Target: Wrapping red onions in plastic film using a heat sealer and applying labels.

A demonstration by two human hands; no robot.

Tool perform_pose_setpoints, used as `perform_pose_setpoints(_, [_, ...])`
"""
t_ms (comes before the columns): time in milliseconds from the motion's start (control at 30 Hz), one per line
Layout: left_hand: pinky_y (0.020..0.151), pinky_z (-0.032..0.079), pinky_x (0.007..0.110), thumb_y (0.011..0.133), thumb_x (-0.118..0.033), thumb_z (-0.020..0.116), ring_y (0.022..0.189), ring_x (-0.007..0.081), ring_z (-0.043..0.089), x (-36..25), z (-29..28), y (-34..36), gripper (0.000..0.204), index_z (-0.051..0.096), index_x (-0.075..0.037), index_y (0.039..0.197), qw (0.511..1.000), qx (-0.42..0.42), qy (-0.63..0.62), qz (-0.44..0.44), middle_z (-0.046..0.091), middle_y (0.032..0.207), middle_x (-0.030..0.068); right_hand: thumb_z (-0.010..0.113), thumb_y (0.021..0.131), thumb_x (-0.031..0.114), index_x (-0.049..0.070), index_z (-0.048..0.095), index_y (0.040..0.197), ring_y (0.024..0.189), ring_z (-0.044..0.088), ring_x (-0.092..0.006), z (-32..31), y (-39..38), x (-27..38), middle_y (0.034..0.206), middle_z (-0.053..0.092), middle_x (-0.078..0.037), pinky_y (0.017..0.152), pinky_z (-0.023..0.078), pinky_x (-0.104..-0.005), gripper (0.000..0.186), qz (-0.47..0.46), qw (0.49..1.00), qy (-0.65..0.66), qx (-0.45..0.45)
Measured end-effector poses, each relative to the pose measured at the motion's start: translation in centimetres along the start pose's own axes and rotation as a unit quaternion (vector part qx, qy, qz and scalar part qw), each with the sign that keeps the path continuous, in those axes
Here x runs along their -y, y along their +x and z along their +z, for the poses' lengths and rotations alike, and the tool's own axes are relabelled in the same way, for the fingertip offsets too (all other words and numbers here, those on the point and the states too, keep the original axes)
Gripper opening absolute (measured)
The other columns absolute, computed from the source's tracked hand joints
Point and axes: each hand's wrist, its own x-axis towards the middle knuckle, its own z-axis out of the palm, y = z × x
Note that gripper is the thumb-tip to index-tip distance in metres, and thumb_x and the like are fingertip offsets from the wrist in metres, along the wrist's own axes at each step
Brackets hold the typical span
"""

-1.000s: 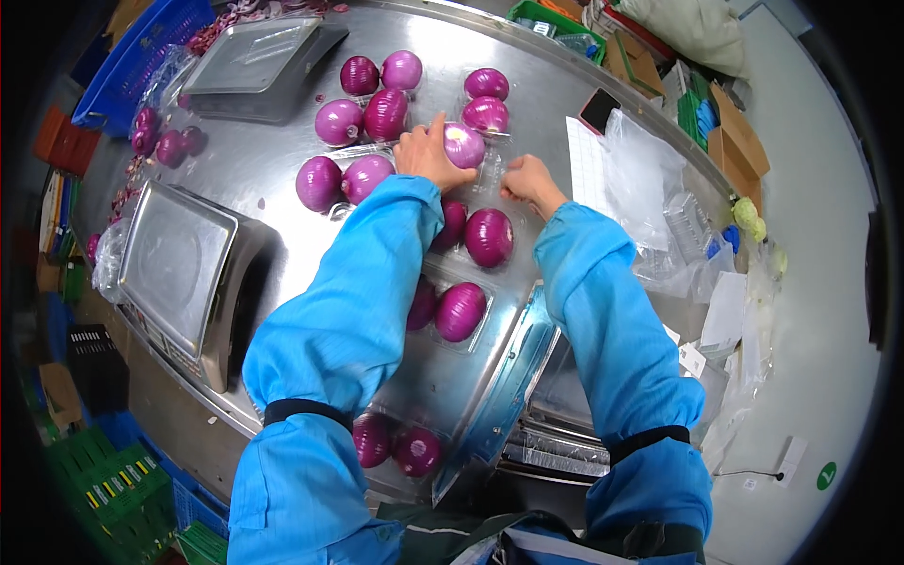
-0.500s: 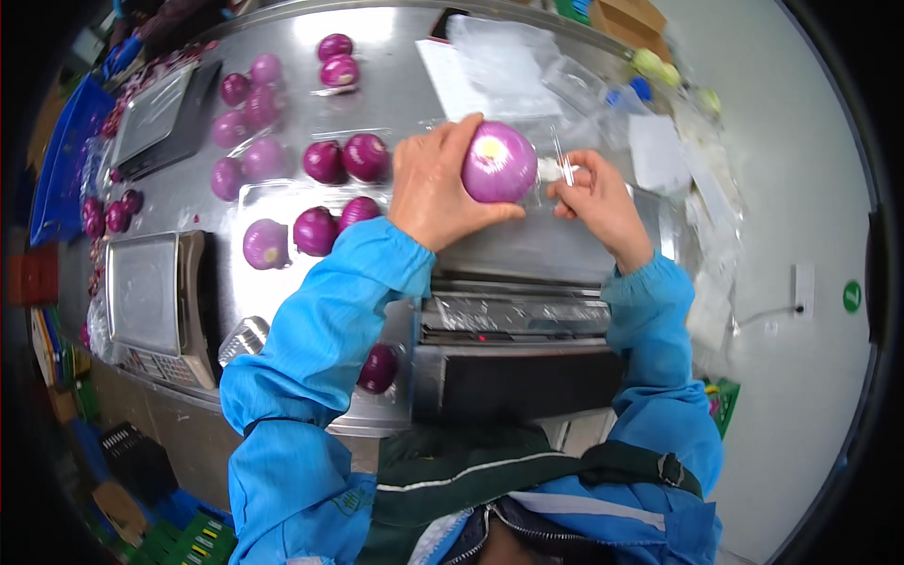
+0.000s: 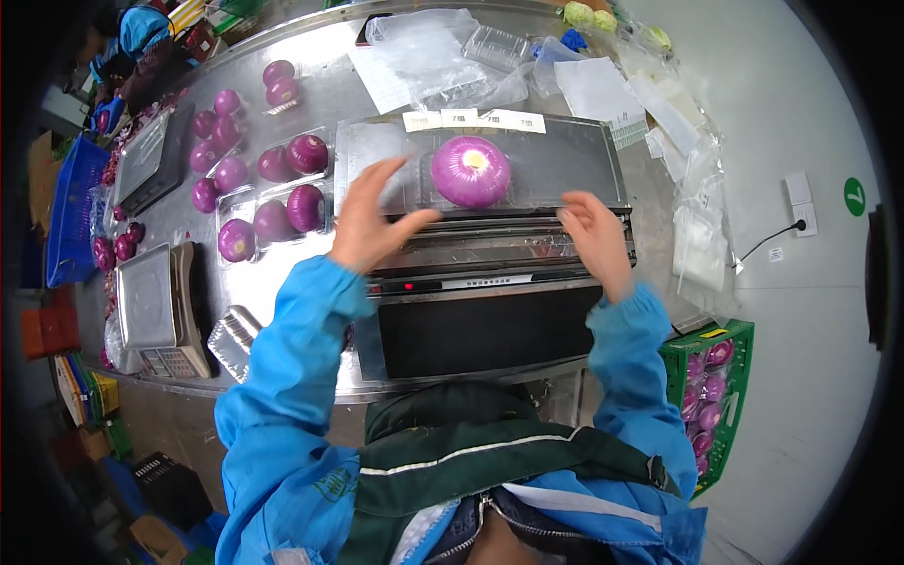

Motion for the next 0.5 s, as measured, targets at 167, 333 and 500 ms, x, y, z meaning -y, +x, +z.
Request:
perform_pose_setpoints(167, [0.065, 0.051, 0.035, 0.072, -0.031, 0.075, 0.072, 0.0265, 0.065, 1.5, -2.8, -6.0, 0.037, 0.061, -0.003, 0.09, 0.974, 0.018, 0.145, -0.176, 0.067, 0.08, 0.0122, 0.07, 0.076, 0.024, 0.005, 0.06, 0.082, 0.077, 0.058, -0.0272, -2.0, -5.0, -2.0, 0.079, 0.063, -0.009, 0.07, 0.043, -0.0389, 0.022, -0.095, 0.894, -0.413, -0.146])
perform_pose_setpoints(333, [0.06, 0.048, 0.03, 0.074, -0.018, 0.073, 0.067, 0.0182, 0.065, 2.9, 0.0, -5.3, 0.036, 0.059, -0.003, 0.103, 0.952, 0.043, -0.001, -0.302, 0.066, 0.07, 0.0076, 0.071, 0.075, 0.021, 0.004, 0.058, 0.081, 0.073, 0.056, -0.0242, 1.9, -2.2, -1.4, 0.074, 0.061, -0.008, 0.068, 0.041, -0.0367, 0.022, -0.119, 0.898, -0.397, -0.15])
perform_pose_setpoints(500, [0.061, 0.043, 0.024, 0.076, 0.002, 0.067, 0.064, 0.0087, 0.054, -0.2, -3.1, -7.6, 0.055, 0.044, 0.003, 0.126, 0.89, 0.027, -0.283, -0.357, 0.058, 0.071, 0.0014, 0.055, 0.084, 0.004, 0.002, 0.054, 0.09, 0.061, 0.043, -0.0053, -0.1, -2.8, -0.4, 0.067, 0.049, 0.004, 0.06, 0.037, -0.0216, 0.006, 0.097, 0.964, 0.245, -0.021])
